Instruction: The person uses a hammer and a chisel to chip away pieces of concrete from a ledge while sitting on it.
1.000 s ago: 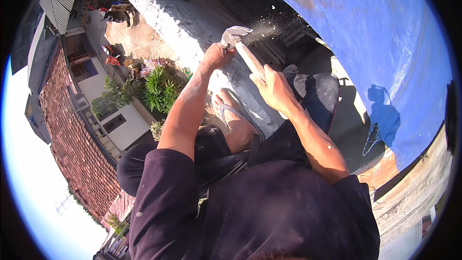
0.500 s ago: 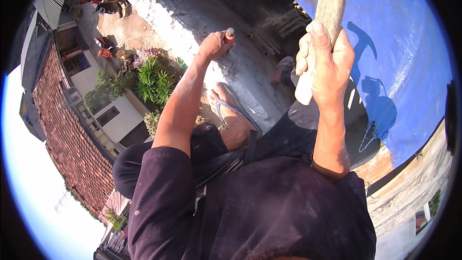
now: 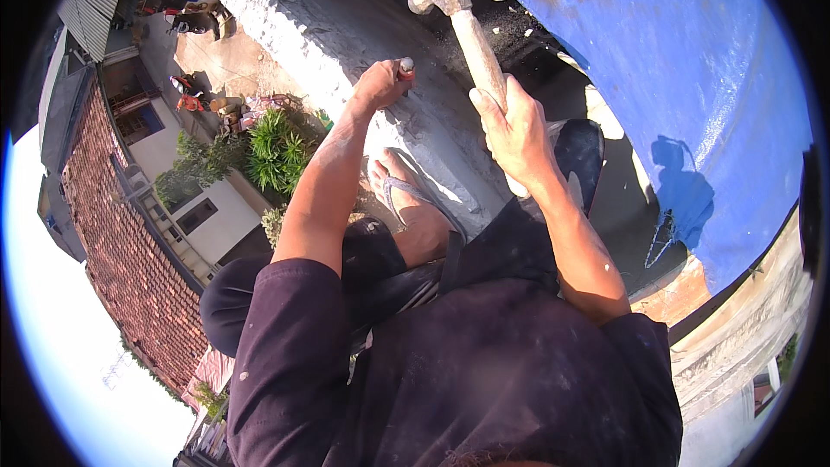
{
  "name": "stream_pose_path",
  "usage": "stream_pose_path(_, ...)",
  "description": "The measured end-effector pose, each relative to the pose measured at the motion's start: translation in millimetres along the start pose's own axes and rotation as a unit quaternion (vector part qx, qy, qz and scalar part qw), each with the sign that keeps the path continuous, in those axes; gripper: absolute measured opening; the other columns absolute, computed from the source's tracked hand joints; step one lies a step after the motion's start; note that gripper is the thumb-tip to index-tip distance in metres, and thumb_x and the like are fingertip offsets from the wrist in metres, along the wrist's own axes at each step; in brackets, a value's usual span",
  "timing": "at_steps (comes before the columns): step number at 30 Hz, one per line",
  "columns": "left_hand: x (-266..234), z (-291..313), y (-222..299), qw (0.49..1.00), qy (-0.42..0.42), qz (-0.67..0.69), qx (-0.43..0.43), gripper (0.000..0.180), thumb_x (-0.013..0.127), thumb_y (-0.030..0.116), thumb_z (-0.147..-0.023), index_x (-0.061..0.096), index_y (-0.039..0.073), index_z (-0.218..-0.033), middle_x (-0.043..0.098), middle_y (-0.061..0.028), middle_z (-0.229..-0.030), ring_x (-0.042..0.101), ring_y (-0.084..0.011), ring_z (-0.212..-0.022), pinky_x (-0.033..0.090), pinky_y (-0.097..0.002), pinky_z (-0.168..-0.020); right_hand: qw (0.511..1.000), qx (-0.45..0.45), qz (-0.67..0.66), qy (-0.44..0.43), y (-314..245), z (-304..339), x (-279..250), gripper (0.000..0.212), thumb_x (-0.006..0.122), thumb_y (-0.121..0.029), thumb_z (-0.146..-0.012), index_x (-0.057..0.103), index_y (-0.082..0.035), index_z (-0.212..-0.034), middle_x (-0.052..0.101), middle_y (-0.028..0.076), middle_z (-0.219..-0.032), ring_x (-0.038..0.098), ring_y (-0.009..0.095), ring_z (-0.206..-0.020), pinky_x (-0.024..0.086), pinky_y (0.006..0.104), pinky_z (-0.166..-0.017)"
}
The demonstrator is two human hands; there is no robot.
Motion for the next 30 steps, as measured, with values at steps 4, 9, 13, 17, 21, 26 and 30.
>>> stream_pose_path(4, 9.3, -13.4, -7.7, 1.000, 0.019, 0.008, 0.007, 0.032, 0.073, 0.030, -0.085, 0.070, 0.008, -0.107, 0.073, -0.0198, -0.095, 0.070, -0.0384, -0.096, 0.055, -0.0462, -0.085, 0.954, -0.122, -0.221, 0.164, -74.0, -10.6, -44.5, 0.035, 0.064, -0.031, -0.102, 0.052, 0.000, -0.094, 0.054, 0.004, -0.060, 0.055, 0.009, -0.051, 0.043, 0.0280, -0.044)
stream_pose_path(9, 5.3, -21.3, 7.8, 1.000, 0.003, 0.027, 0.013, 0.030, 0.073, 0.027, -0.085, 0.069, 0.007, -0.107, 0.073, -0.0201, -0.095, 0.070, -0.0384, -0.096, 0.055, -0.0453, -0.085, 0.937, -0.181, -0.226, 0.196, -30.5, -12.4, -9.3, 0.026, 0.056, -0.026, -0.106, 0.051, -0.001, -0.104, 0.055, 0.003, -0.066, 0.052, 0.007, -0.049, 0.043, 0.0238, -0.043)
stream_pose_path(13, 13.5, -29.3, 12.5, 0.999, -0.003, 0.033, 0.022, 0.028, 0.073, 0.023, -0.085, 0.069, 0.007, -0.107, 0.073, -0.0195, -0.094, 0.070, -0.0395, -0.093, 0.055, -0.0451, -0.082, 0.985, 0.027, 0.168, -0.028, 77.1, -14.5, 44.3, 0.040, 0.061, -0.033, -0.101, 0.054, 0.006, -0.097, 0.065, 0.034, -0.080, 0.067, 0.052, -0.085, 0.050, 0.0539, -0.065)
stream_pose_path(17, 11.9, -20.8, 1.5, 0.998, 0.003, 0.054, 0.025, 0.030, 0.074, 0.023, -0.085, 0.068, 0.008, -0.110, 0.073, -0.0200, -0.095, 0.070, -0.0398, -0.095, 0.055, -0.0454, -0.084, 0.997, 0.021, 0.070, -0.013, 23.8, -18.2, 16.8, 0.044, 0.064, -0.035, -0.100, 0.052, 0.006, -0.091, 0.061, 0.032, -0.071, 0.065, 0.050, -0.072, 0.049, 0.0510, -0.062)
stream_pose_path(21, 12.4, -18.1, -0.4, 0.998, -0.001, 0.052, 0.022, 0.033, 0.075, 0.025, -0.085, 0.067, 0.007, -0.112, 0.072, -0.0214, -0.096, 0.069, -0.0403, -0.097, 0.055, -0.0455, -0.085, 0.964, -0.097, -0.206, 0.140, -59.0, -23.8, -19.5, 0.031, 0.061, -0.026, -0.104, 0.050, 0.000, -0.091, 0.056, 0.007, -0.063, 0.053, 0.013, -0.049, 0.043, 0.0302, -0.045)
stream_pose_path(26, 16.6, -28.9, 5.4, 0.999, 0.001, 0.031, 0.039, 0.032, 0.074, 0.024, -0.085, 0.068, 0.007, -0.111, 0.072, -0.0221, -0.093, 0.069, -0.0412, -0.096, 0.055, -0.0456, -0.084, 0.971, -0.129, -0.007, 0.203, 30.9, -15.2, 28.3, 0.028, 0.063, -0.023, -0.102, 0.052, 0.004, -0.099, 0.063, 0.021, -0.069, 0.067, 0.040, -0.062, 0.052, 0.0434, -0.055)
stream_pose_path(30, 22.8, -38.4, -3.1, 0.998, -0.009, 0.008, 0.057, 0.025, 0.073, 0.021, -0.084, 0.069, 0.007, -0.103, 0.071, -0.0222, -0.088, 0.069, -0.0413, -0.091, 0.055, -0.0456, -0.079, 0.989, 0.036, 0.140, -0.025, 76.9, -14.0, 42.1, 0.040, 0.062, -0.033, -0.100, 0.056, 0.007, -0.096, 0.066, 0.033, -0.080, 0.068, 0.050, -0.083, 0.051, 0.0538, -0.065)
Point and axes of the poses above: each hand's wrist, its own z-axis away from the middle knuckle, its own x-axis out of the palm, y = z × x, the point moved 6 cm from there along -z, towards the middle knuckle
